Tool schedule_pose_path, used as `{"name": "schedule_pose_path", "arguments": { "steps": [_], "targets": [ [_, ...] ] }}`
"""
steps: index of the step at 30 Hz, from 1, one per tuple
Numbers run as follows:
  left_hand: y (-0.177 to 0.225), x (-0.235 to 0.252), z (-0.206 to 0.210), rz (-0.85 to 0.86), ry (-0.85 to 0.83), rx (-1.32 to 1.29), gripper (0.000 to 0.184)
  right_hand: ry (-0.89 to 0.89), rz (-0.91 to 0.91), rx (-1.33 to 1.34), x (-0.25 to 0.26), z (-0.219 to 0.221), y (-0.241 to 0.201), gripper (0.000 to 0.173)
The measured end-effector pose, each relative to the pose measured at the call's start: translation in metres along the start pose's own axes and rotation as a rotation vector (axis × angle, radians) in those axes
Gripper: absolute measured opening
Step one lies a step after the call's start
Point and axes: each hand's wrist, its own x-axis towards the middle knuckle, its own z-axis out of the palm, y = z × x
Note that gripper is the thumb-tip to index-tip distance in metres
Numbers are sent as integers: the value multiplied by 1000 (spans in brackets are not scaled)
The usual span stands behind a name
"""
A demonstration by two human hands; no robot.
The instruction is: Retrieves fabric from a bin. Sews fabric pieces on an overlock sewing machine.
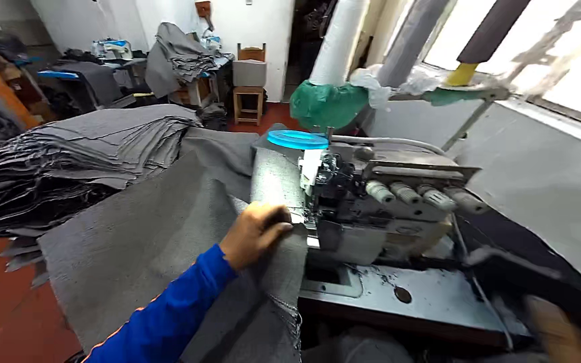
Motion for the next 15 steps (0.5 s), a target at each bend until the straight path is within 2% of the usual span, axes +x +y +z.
{"name": "schedule_pose_path", "arguments": {
  "steps": [3, 5, 7, 13, 15],
  "targets": [
    [8, 1, -13, 2, 22, -164, 4, 7, 68, 61, -1, 80, -67, 19],
    [18, 1, -17, -1, 13, -190, 6, -12, 102, 181, -6, 140, -81, 24],
    [25, 0, -21, 14, -35, -197, 8, -40, 157, 366, -7, 181, -89, 26],
    [28, -7, -27, -41, -29, -187, 3, 15, 403, 736, 0, 207, -114, 12],
    [28, -4, -25, -48, -9, -105, 3, 23, 388, 748, -7, 209, -112, 5]
  ]
}}
